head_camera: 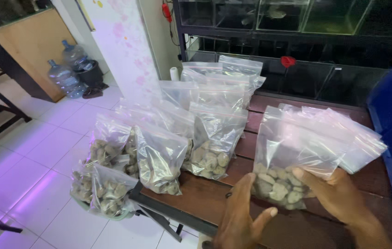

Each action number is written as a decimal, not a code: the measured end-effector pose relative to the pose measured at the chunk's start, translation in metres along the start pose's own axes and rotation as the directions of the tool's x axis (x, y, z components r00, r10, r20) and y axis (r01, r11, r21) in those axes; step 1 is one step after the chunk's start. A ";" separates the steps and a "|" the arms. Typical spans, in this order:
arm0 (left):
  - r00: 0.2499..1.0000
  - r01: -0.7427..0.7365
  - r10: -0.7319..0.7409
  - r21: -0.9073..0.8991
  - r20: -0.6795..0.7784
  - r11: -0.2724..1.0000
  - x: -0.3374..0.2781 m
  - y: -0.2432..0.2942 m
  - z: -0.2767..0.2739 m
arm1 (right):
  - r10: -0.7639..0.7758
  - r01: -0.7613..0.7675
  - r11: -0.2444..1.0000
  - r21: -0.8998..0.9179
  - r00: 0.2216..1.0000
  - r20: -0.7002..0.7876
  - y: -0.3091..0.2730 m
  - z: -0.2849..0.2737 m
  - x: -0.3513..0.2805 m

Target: The person scoops small rocks from a blue bin and places them into clear zip-top bags. They seal each bag and set it aside on the table, repeating the process to create multiple filled bags.

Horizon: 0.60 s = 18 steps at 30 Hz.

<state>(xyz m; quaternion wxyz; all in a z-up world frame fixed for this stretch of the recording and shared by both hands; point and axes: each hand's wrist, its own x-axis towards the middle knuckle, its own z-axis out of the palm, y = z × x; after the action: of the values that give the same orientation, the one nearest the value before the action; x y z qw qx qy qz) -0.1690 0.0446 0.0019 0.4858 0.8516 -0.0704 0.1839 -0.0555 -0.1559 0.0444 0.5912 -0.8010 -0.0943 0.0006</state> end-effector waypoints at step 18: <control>0.902 0.257 -0.014 0.511 -0.431 0.820 -0.044 -0.103 -0.049 | 0.228 -0.074 0.861 -0.504 0.941 0.250 -0.038 0.167 0.002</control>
<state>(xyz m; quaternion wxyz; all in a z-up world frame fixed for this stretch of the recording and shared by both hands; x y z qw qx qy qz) -0.1908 0.1375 -0.0748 0.2327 0.9007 0.1512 0.3343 -0.0780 0.0137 0.0303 0.3470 -0.9191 -0.1165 0.1457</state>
